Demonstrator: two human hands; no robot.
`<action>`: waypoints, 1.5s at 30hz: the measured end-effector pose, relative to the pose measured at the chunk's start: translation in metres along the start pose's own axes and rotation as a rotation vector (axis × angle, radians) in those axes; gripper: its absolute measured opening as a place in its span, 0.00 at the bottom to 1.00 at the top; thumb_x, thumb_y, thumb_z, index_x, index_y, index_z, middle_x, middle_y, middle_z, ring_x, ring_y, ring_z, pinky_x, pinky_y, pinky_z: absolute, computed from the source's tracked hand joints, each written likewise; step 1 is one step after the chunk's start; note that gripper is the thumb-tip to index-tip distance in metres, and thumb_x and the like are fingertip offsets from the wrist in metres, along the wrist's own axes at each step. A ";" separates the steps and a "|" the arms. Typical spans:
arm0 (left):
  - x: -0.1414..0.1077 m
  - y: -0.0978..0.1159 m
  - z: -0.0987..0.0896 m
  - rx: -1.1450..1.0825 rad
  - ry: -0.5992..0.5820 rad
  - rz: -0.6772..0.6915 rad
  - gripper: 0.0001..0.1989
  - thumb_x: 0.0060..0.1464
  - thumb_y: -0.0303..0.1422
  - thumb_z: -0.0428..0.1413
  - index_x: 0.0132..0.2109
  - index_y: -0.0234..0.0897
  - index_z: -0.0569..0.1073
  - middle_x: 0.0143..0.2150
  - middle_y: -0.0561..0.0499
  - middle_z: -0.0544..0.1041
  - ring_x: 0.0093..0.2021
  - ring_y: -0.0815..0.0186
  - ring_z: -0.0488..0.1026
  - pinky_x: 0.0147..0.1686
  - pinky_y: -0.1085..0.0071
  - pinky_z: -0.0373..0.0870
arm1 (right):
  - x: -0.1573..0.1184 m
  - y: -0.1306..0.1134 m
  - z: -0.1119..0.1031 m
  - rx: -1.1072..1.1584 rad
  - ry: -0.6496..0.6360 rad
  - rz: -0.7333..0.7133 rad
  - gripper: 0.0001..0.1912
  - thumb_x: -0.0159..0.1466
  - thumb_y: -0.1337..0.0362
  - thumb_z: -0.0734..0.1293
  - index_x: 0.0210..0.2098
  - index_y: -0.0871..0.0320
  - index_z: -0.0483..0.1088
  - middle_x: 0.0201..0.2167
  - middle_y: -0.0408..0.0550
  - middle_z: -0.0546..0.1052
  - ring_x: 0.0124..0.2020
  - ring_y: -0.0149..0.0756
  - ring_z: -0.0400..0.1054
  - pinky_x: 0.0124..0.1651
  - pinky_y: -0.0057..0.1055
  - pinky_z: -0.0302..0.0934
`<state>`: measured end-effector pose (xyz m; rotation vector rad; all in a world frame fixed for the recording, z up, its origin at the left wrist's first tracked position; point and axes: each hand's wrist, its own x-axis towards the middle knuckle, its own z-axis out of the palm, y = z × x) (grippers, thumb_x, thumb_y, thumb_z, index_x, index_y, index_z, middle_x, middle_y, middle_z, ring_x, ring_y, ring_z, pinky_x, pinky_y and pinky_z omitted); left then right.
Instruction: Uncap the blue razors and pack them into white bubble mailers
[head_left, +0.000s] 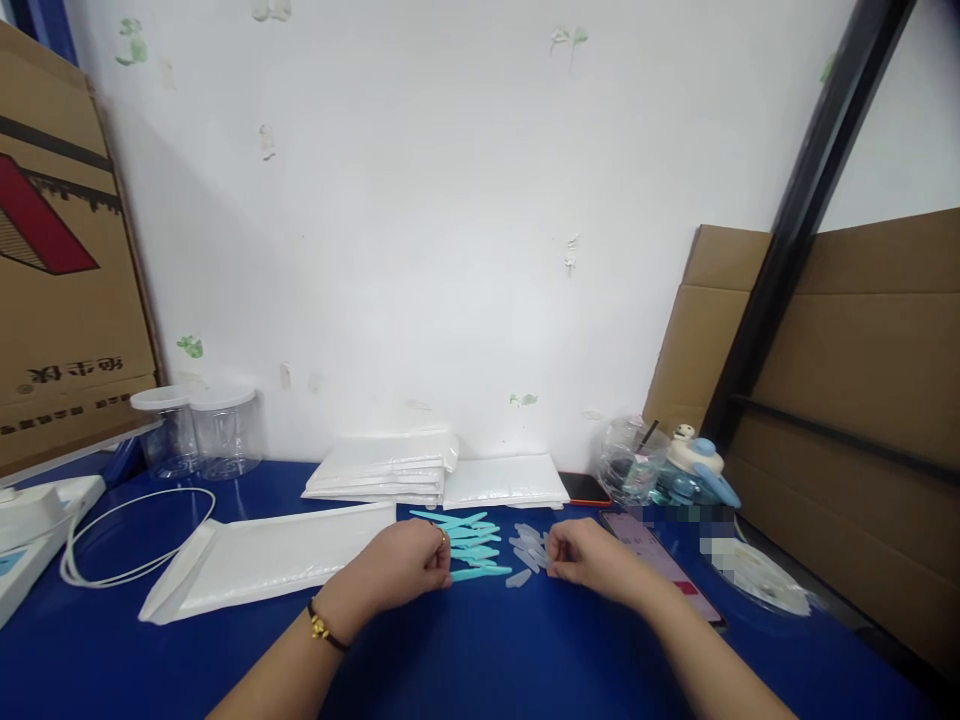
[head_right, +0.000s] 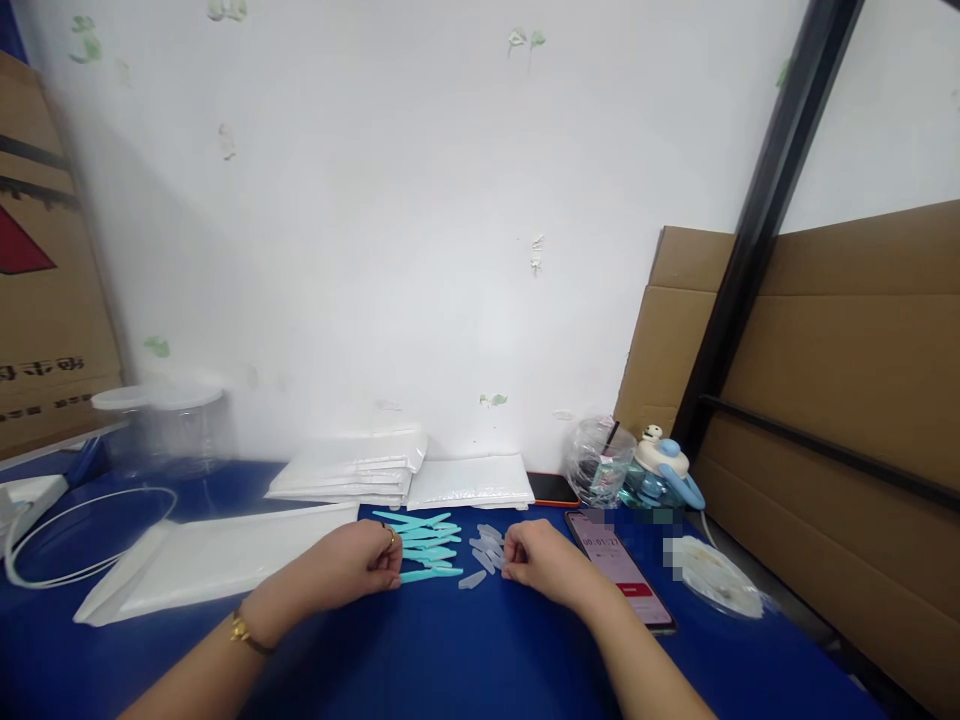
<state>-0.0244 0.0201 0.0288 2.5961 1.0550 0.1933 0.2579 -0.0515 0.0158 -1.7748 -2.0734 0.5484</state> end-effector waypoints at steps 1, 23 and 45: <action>0.000 -0.001 0.000 -0.014 0.007 0.014 0.04 0.48 0.35 0.54 0.30 0.40 0.72 0.28 0.55 0.73 0.28 0.68 0.66 0.25 0.74 0.54 | 0.001 0.001 0.000 -0.028 0.045 -0.013 0.04 0.54 0.66 0.68 0.30 0.58 0.70 0.29 0.44 0.73 0.30 0.34 0.67 0.31 0.25 0.56; 0.003 -0.020 0.009 -0.265 -0.074 0.029 0.06 0.51 0.34 0.49 0.35 0.39 0.68 0.28 0.55 0.73 0.28 0.69 0.69 0.25 0.76 0.60 | 0.001 -0.022 0.016 0.208 0.050 -0.141 0.05 0.61 0.63 0.62 0.32 0.57 0.66 0.26 0.40 0.68 0.27 0.28 0.59 0.28 0.22 0.53; 0.006 0.000 0.014 0.044 0.117 0.061 0.09 0.47 0.36 0.58 0.39 0.43 0.73 0.39 0.52 0.74 0.39 0.64 0.69 0.35 0.73 0.61 | -0.001 -0.024 0.013 0.058 0.071 -0.111 0.05 0.57 0.69 0.63 0.31 0.58 0.72 0.29 0.44 0.73 0.29 0.31 0.65 0.32 0.24 0.56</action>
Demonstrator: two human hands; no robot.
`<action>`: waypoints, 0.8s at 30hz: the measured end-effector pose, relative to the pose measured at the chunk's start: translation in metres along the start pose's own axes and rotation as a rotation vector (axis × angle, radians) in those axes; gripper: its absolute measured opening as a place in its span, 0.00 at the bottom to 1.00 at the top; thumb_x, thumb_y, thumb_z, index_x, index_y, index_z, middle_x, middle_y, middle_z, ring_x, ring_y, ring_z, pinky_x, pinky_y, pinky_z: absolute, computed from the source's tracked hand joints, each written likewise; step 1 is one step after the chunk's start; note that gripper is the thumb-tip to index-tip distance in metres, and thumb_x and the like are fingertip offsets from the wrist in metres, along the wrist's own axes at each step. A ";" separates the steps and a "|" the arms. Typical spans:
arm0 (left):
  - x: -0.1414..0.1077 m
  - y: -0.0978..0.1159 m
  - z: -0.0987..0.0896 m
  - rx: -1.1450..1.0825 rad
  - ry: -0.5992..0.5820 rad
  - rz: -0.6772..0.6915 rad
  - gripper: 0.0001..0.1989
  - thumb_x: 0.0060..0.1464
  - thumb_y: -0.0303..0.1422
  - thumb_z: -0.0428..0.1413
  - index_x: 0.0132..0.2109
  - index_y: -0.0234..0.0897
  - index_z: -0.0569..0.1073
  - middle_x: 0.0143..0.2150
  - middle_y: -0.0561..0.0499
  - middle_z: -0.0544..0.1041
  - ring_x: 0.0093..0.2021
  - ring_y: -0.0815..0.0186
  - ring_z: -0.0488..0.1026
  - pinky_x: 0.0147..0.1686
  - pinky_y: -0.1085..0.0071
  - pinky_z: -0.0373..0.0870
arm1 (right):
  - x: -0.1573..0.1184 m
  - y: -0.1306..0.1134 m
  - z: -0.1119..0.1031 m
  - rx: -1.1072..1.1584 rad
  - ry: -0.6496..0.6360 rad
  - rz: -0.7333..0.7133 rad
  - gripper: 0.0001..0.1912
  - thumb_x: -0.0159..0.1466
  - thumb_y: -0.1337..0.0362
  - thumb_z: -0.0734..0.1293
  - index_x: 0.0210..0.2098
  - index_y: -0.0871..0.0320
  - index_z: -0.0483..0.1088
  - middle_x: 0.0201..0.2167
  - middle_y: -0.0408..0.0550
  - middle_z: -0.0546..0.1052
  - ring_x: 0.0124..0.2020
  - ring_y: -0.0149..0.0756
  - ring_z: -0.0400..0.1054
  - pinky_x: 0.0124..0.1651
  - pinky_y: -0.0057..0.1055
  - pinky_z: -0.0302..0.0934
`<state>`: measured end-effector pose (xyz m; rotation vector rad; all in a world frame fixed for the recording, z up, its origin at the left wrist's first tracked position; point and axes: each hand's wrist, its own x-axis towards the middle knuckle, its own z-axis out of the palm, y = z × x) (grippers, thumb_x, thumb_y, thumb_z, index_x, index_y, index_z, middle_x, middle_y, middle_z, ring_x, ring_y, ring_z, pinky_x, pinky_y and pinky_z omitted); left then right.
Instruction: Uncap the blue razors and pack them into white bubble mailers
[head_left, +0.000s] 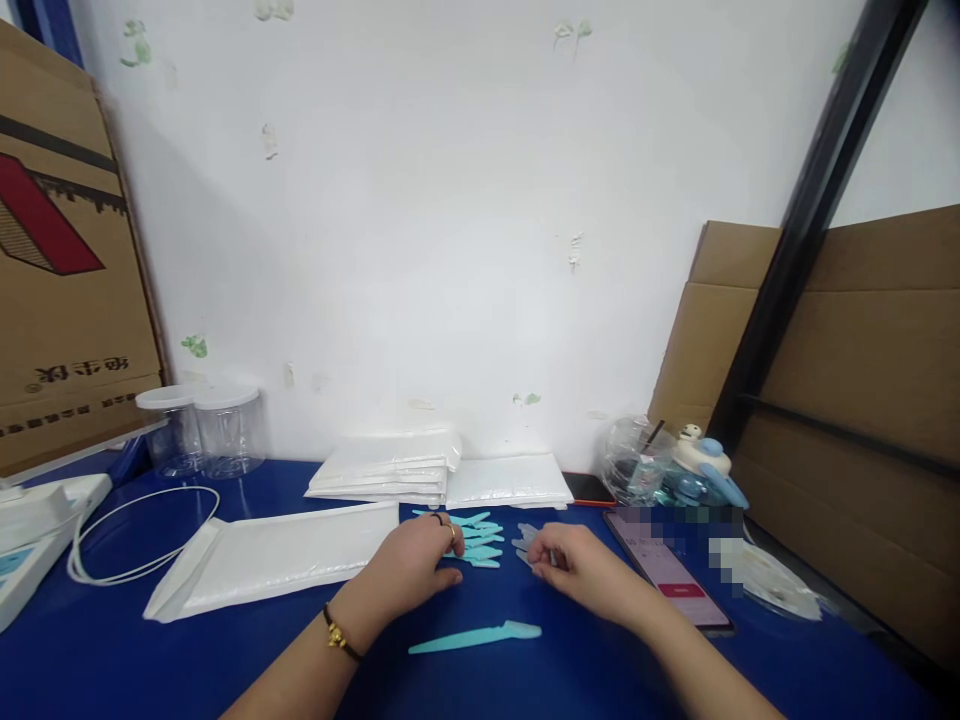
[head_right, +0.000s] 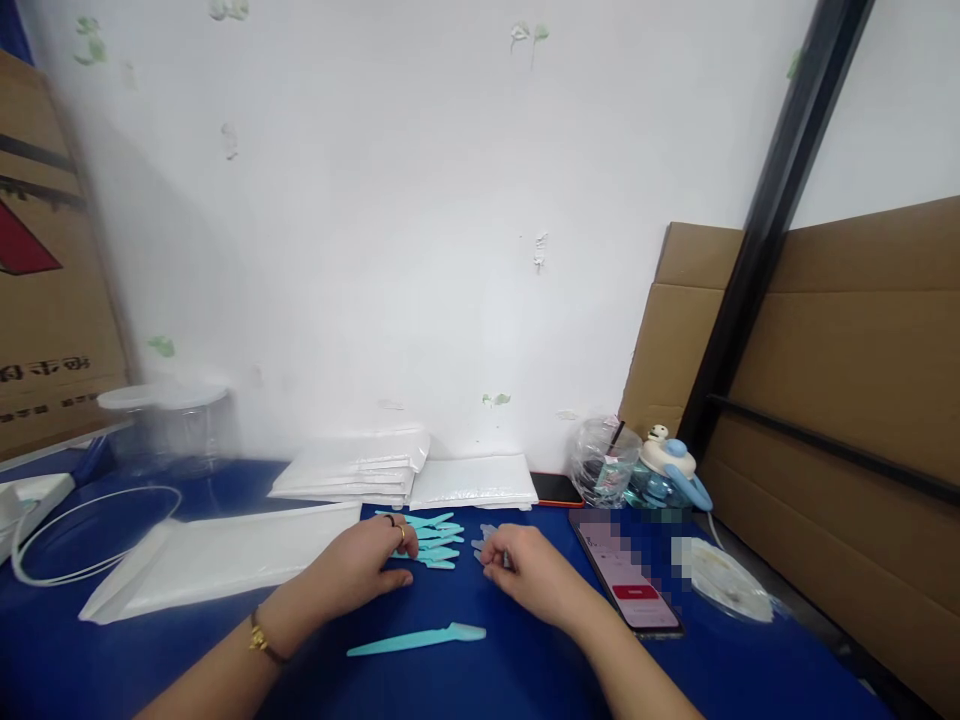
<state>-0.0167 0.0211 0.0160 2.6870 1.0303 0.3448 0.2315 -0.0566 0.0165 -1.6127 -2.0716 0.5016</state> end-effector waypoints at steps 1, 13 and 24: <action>0.002 -0.004 0.002 0.036 0.027 -0.016 0.09 0.48 0.34 0.57 0.40 0.42 0.73 0.41 0.51 0.73 0.41 0.63 0.68 0.37 0.72 0.61 | 0.001 0.003 -0.002 -0.059 0.050 0.007 0.07 0.57 0.71 0.62 0.30 0.58 0.71 0.30 0.45 0.73 0.31 0.32 0.65 0.33 0.25 0.57; 0.006 -0.009 0.000 0.120 0.006 0.061 0.10 0.54 0.30 0.48 0.31 0.39 0.73 0.31 0.51 0.75 0.32 0.66 0.69 0.33 0.72 0.60 | 0.011 0.016 0.020 -0.337 0.065 0.011 0.05 0.54 0.70 0.63 0.28 0.57 0.71 0.30 0.44 0.71 0.29 0.31 0.65 0.30 0.24 0.53; 0.000 0.007 -0.002 0.070 -0.083 0.094 0.08 0.51 0.29 0.50 0.29 0.39 0.73 0.29 0.52 0.75 0.30 0.66 0.68 0.29 0.73 0.58 | 0.004 0.012 0.011 -0.135 -0.100 -0.120 0.07 0.49 0.74 0.62 0.23 0.59 0.70 0.25 0.41 0.71 0.24 0.27 0.62 0.24 0.20 0.50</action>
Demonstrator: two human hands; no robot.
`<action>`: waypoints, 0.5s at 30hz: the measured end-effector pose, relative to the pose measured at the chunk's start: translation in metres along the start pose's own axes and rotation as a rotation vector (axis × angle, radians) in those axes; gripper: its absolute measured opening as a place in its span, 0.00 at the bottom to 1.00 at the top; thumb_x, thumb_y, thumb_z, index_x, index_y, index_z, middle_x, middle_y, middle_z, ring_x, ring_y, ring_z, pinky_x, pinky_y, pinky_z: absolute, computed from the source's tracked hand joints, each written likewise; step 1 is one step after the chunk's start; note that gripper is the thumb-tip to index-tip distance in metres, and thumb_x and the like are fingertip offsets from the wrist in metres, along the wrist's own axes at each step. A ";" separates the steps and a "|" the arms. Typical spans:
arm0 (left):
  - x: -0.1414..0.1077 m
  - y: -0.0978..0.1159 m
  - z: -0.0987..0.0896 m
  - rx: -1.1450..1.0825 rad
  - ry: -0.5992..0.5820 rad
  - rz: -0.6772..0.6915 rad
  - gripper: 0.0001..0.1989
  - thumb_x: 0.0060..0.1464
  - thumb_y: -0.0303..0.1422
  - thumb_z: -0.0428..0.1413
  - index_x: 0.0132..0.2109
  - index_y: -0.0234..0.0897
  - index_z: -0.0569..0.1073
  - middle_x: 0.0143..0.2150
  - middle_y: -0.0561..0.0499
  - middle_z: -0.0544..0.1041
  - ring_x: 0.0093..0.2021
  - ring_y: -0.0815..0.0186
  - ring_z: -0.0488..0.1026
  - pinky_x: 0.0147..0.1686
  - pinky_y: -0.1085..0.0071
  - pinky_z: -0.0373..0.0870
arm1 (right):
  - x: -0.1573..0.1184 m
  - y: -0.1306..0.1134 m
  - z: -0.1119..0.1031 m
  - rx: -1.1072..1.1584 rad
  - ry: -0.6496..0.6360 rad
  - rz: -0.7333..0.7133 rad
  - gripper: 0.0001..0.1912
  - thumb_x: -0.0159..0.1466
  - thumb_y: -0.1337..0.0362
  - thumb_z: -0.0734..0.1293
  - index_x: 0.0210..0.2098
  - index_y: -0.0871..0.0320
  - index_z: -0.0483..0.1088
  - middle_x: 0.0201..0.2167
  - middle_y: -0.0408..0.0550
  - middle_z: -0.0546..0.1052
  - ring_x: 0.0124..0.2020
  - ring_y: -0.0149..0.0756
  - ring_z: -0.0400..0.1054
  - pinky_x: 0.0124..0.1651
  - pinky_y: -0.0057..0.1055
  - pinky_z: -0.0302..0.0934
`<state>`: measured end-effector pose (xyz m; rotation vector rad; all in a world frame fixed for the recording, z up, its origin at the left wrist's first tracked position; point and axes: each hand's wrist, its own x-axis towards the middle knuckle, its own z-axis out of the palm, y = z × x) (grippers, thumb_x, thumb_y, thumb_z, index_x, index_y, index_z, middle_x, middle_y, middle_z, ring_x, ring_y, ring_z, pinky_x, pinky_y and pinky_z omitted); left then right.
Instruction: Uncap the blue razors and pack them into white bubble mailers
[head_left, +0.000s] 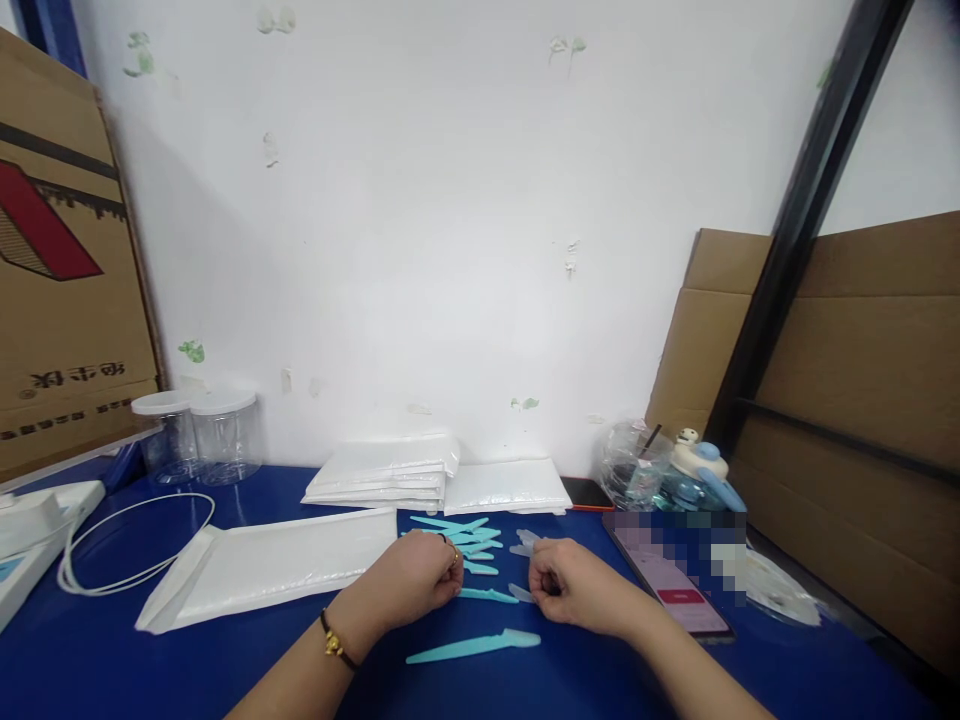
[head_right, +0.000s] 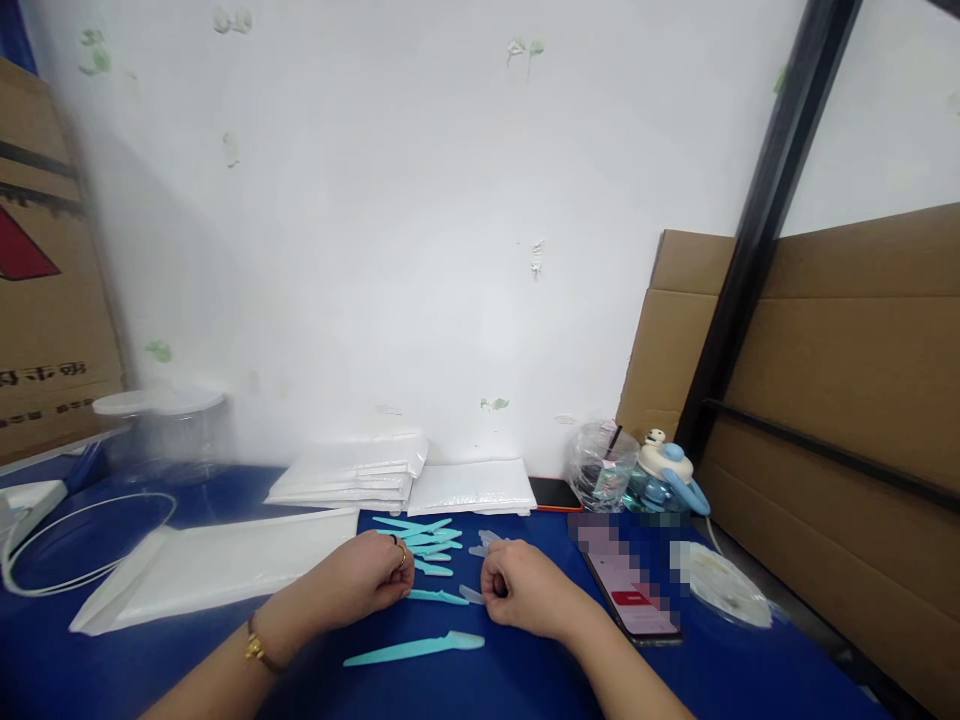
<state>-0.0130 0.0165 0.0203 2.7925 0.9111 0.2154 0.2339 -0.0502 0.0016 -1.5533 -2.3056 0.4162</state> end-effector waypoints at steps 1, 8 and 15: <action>0.000 0.000 0.000 0.000 -0.001 0.001 0.08 0.51 0.29 0.50 0.29 0.39 0.73 0.29 0.52 0.75 0.30 0.66 0.68 0.29 0.73 0.58 | -0.001 -0.001 -0.001 -0.010 -0.009 -0.005 0.07 0.49 0.74 0.62 0.23 0.59 0.70 0.25 0.41 0.71 0.24 0.27 0.63 0.24 0.20 0.50; 0.000 -0.003 0.000 0.001 -0.014 0.005 0.08 0.50 0.29 0.49 0.30 0.39 0.73 0.30 0.52 0.76 0.31 0.66 0.69 0.30 0.73 0.59 | -0.003 -0.005 -0.008 -0.074 -0.031 -0.007 0.08 0.48 0.75 0.61 0.22 0.59 0.70 0.25 0.42 0.72 0.26 0.28 0.64 0.25 0.21 0.50; 0.001 -0.003 0.002 0.008 0.006 0.028 0.09 0.51 0.30 0.49 0.30 0.39 0.73 0.29 0.52 0.75 0.30 0.66 0.68 0.29 0.72 0.58 | -0.002 -0.002 -0.003 -0.108 -0.027 -0.050 0.08 0.48 0.75 0.61 0.23 0.58 0.69 0.26 0.42 0.72 0.28 0.30 0.65 0.27 0.22 0.50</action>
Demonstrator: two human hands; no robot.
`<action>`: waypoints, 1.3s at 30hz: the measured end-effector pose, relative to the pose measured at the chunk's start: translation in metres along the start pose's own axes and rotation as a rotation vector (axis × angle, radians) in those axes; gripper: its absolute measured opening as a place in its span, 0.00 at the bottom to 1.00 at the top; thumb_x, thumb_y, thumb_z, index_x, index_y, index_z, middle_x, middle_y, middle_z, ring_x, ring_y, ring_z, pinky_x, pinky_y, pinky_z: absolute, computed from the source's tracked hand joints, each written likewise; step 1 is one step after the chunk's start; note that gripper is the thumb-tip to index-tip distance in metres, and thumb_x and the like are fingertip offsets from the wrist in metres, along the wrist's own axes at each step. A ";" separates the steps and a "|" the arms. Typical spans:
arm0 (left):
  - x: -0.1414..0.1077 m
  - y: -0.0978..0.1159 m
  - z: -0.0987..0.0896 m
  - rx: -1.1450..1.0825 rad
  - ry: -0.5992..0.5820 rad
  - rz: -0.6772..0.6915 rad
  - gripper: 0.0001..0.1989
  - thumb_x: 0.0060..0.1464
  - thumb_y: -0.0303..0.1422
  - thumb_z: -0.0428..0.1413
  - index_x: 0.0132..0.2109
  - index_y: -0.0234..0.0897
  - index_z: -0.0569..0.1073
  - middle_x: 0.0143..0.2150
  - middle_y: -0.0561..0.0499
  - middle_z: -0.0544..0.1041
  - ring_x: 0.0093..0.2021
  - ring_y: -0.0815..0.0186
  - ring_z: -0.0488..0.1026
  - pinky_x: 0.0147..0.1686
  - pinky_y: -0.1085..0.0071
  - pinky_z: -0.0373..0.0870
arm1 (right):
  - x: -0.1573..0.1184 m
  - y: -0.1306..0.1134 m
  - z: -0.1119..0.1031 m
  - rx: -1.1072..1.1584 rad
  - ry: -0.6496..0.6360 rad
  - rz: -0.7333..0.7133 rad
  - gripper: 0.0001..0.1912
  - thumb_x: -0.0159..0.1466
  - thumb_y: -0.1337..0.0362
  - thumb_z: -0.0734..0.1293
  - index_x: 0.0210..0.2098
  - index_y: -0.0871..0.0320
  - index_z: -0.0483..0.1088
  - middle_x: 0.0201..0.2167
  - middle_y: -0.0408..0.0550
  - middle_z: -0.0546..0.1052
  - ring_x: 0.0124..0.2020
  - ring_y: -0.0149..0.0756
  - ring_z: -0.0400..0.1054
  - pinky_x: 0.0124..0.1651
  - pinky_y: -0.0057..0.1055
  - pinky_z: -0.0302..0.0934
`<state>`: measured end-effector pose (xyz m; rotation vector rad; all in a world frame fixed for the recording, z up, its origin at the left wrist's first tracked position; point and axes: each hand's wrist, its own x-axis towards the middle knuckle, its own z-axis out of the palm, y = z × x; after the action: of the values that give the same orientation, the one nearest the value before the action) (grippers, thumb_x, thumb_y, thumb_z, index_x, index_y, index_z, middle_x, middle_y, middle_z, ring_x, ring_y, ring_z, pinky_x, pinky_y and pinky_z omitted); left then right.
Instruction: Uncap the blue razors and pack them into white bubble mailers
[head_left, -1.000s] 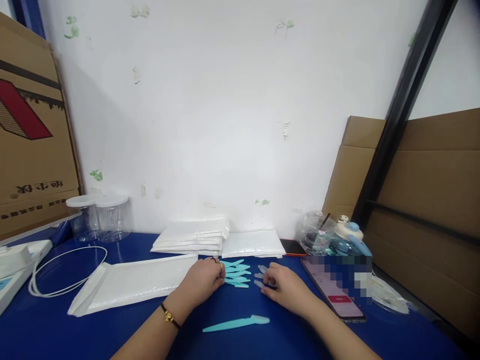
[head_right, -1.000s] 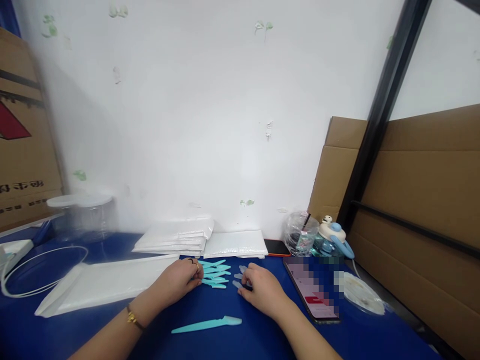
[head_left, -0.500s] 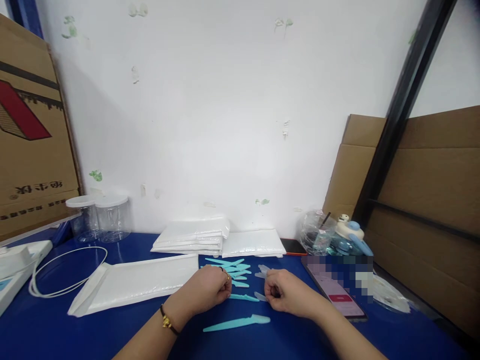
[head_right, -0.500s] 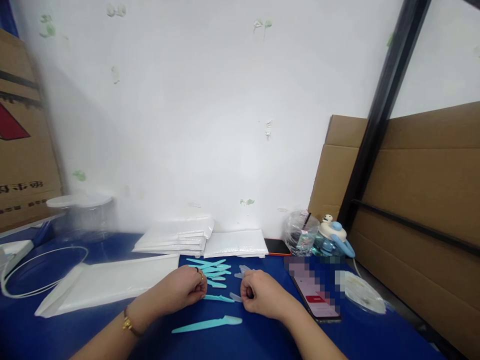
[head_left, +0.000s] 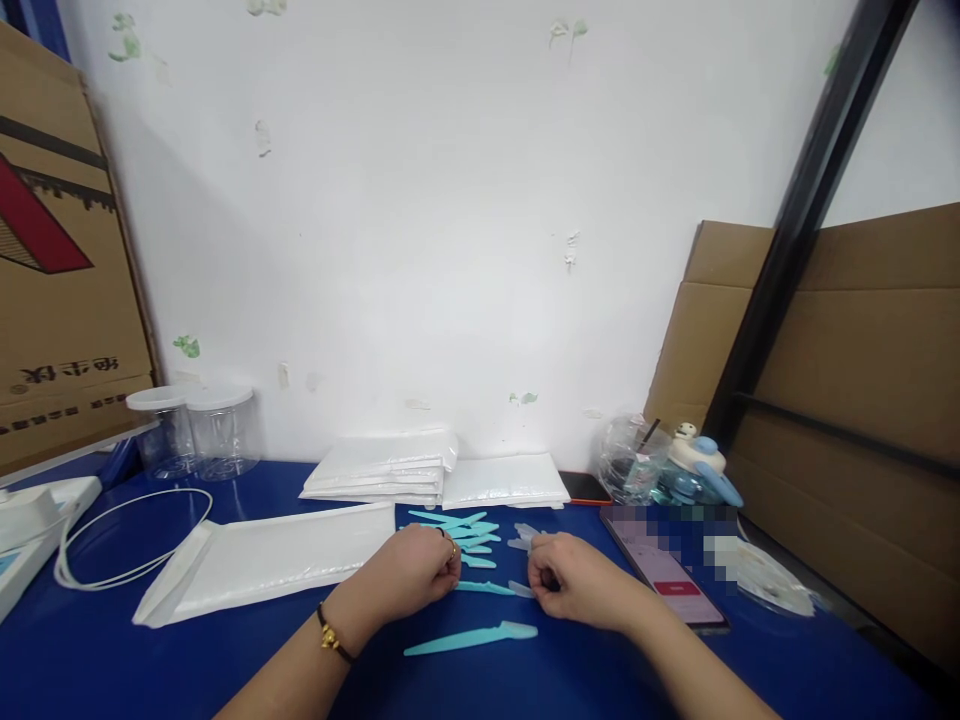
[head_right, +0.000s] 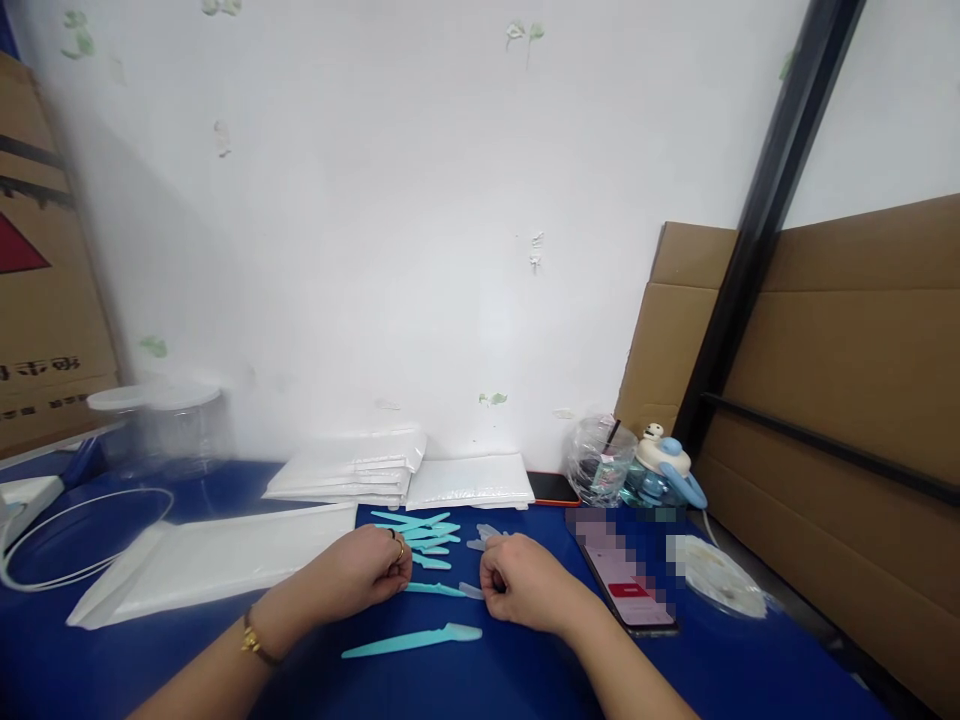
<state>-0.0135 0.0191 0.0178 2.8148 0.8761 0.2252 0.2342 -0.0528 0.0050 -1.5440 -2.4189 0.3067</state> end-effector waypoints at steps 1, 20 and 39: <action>0.000 0.000 0.000 -0.002 -0.002 0.001 0.08 0.51 0.30 0.49 0.30 0.39 0.73 0.29 0.52 0.76 0.30 0.66 0.68 0.29 0.72 0.58 | 0.000 0.000 0.000 -0.004 0.003 -0.005 0.08 0.48 0.75 0.61 0.23 0.58 0.69 0.25 0.42 0.72 0.28 0.30 0.65 0.26 0.22 0.50; 0.001 0.001 0.003 -0.153 -0.069 -0.013 0.07 0.52 0.33 0.52 0.35 0.41 0.75 0.32 0.53 0.76 0.32 0.66 0.69 0.30 0.74 0.60 | 0.000 -0.012 -0.008 0.152 -0.012 0.001 0.07 0.53 0.73 0.63 0.26 0.58 0.72 0.27 0.42 0.71 0.28 0.29 0.64 0.28 0.21 0.54; 0.008 -0.014 0.011 0.004 0.067 0.028 0.11 0.58 0.34 0.48 0.32 0.39 0.74 0.31 0.50 0.75 0.34 0.64 0.70 0.36 0.70 0.59 | -0.002 0.010 -0.008 0.125 0.018 0.105 0.06 0.54 0.72 0.63 0.26 0.60 0.72 0.27 0.44 0.73 0.26 0.29 0.64 0.27 0.22 0.54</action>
<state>-0.0128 0.0332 0.0051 2.8396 0.8520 0.3237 0.2462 -0.0501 0.0088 -1.6137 -2.2626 0.4527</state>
